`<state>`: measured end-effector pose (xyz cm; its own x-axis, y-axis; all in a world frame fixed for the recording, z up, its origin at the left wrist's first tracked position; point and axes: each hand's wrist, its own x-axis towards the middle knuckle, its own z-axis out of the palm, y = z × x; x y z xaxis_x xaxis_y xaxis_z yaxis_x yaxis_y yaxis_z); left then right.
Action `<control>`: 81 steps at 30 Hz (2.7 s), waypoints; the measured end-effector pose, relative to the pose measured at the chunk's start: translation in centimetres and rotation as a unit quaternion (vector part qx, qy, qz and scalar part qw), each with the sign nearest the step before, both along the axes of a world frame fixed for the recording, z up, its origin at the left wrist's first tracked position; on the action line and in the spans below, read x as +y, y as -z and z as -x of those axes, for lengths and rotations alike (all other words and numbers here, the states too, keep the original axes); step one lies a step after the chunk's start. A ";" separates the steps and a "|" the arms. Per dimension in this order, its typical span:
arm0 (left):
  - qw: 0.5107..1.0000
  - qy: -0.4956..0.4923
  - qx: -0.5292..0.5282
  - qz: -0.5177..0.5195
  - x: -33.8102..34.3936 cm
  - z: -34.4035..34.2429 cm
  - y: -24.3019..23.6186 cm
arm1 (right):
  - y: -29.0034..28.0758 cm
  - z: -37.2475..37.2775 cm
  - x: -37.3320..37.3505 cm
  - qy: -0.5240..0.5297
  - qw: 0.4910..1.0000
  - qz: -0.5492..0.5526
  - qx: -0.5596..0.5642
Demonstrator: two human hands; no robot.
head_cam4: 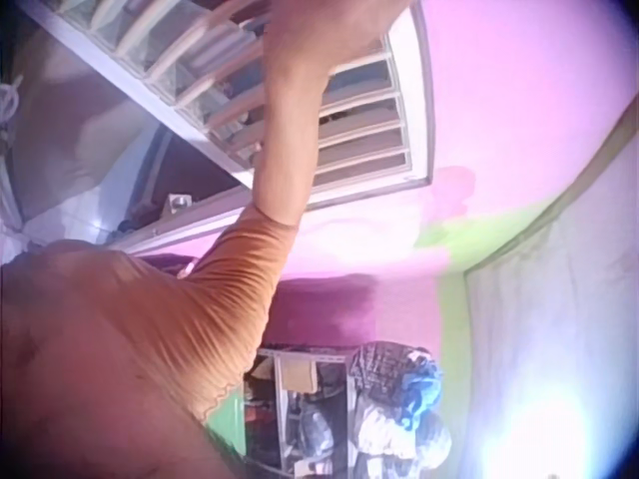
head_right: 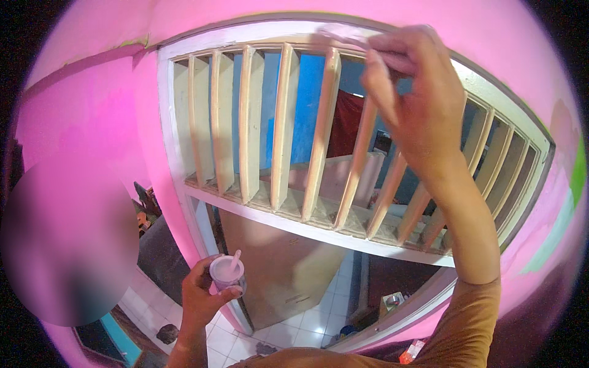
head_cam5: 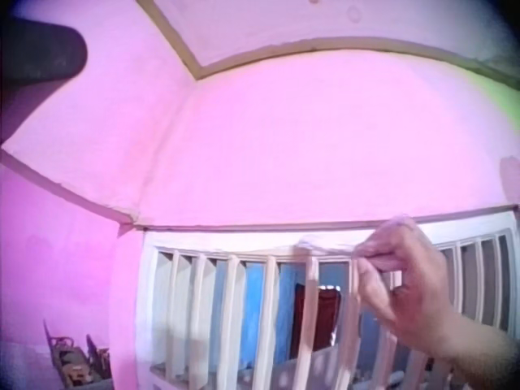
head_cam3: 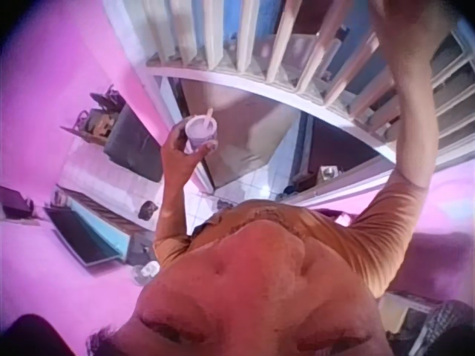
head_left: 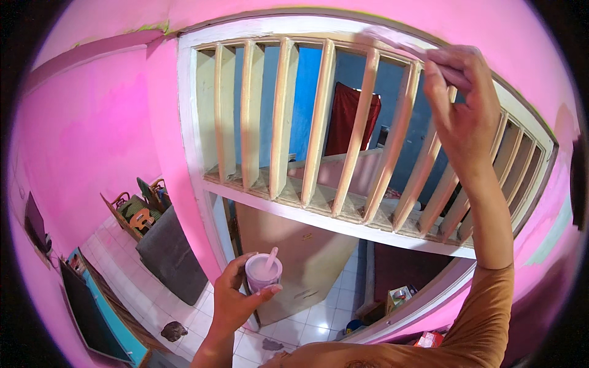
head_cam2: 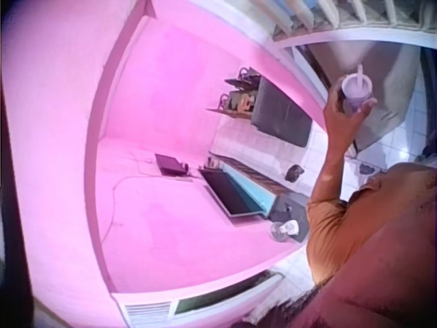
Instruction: The person paints a wooden frame by dipping a brush into a cup of paint and applying paint onto the wooden beams.
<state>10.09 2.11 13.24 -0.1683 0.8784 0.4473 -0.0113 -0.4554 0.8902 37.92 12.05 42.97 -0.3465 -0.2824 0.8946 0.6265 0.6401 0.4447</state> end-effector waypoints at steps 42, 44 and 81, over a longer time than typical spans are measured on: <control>0.997 -0.051 -0.052 0.037 -3.6 0.4 4.9 | -6.3 7.5 0.6 0.016 0.960 0.190 -0.203; 0.997 -0.047 -0.044 0.033 -3.3 0.3 4.7 | -6.7 8.0 1.1 0.012 0.960 0.180 -0.213; 0.998 0.004 -0.033 0.052 -1.2 -1.8 5.2 | -4.9 3.1 -1.8 0.046 0.975 0.114 -0.187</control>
<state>11.84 0.89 8.07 -0.1870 0.9206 0.3427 -0.0742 -0.3611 0.9296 34.86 10.21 47.83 -0.6750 -0.0442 0.7365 0.5067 0.6979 0.5062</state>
